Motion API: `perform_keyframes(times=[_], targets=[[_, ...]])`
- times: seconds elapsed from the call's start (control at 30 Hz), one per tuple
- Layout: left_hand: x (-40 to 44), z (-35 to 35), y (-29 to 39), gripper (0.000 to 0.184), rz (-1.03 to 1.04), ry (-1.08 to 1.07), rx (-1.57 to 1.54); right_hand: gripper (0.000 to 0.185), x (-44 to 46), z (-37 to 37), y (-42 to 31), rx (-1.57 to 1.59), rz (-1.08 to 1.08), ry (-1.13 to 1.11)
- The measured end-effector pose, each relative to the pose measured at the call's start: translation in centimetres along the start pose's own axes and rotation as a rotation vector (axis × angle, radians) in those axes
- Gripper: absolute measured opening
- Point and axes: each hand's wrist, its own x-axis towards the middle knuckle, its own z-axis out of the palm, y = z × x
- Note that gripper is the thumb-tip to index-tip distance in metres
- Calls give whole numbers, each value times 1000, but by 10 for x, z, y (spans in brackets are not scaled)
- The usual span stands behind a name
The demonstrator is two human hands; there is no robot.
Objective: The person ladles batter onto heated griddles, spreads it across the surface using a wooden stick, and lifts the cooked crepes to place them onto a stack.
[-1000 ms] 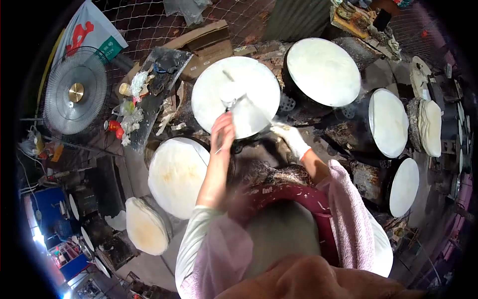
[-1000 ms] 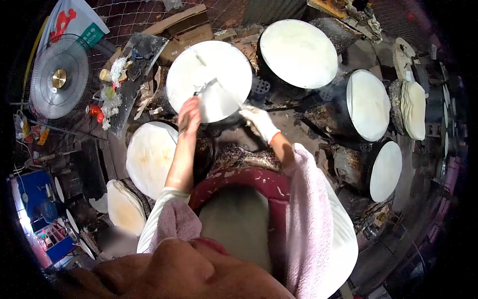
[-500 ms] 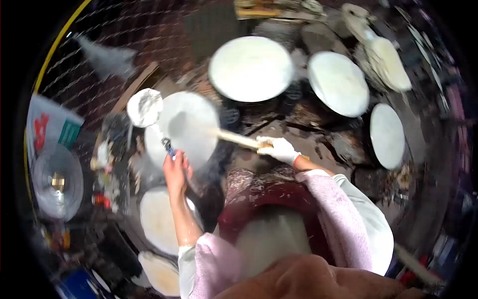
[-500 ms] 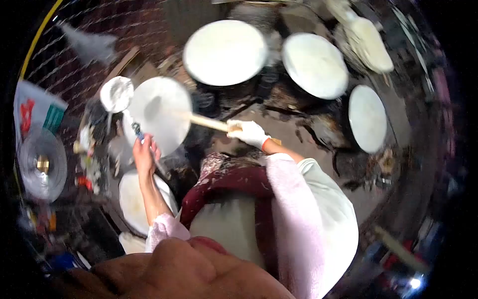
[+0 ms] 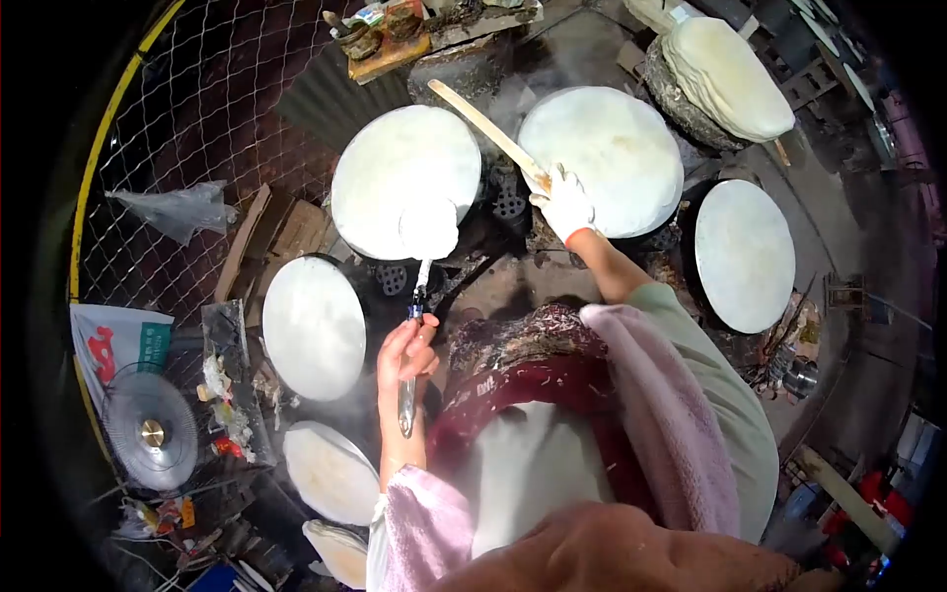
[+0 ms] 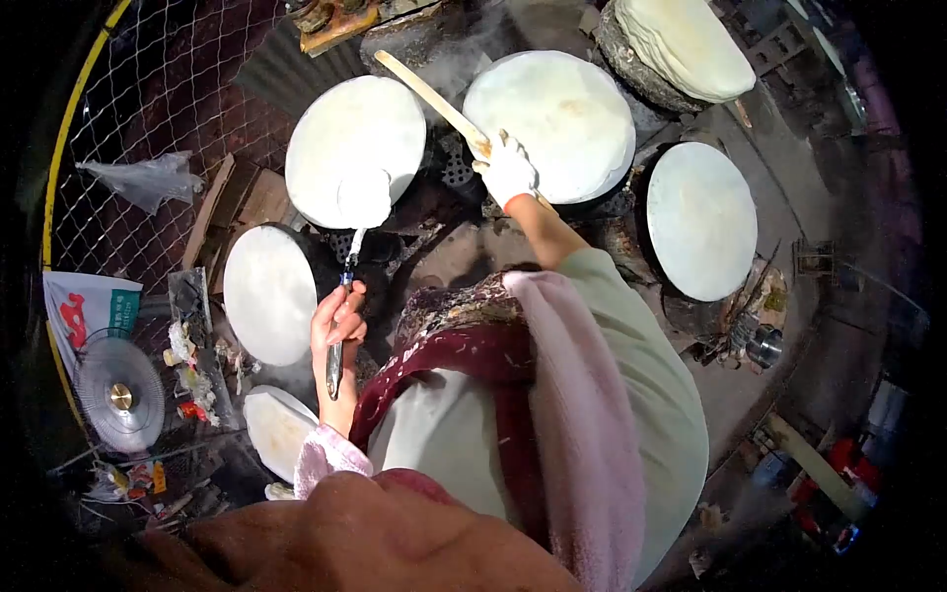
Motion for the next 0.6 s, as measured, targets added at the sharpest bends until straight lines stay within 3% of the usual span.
perform_keyframes(times=[0.1,0.23,0.37,0.47,0.57,0.6], targets=[[9,20,2,29,2,47,47,53,19,21,4,-27,-57,66],[30,34,14,28,-9,56,49,50,26,-5,8,-65,-46,42],[63,35,31,27,-63,9,114,49,40,-76,34,15,-14,92],[85,36,41,27,-55,-24,243,31,72,-141,62,37,-260,268],[108,38,50,26,-65,-94,250,35,112,-240,48,-19,-116,76],[117,39,52,26,-78,-101,247,38,135,-255,65,-50,-202,161]])
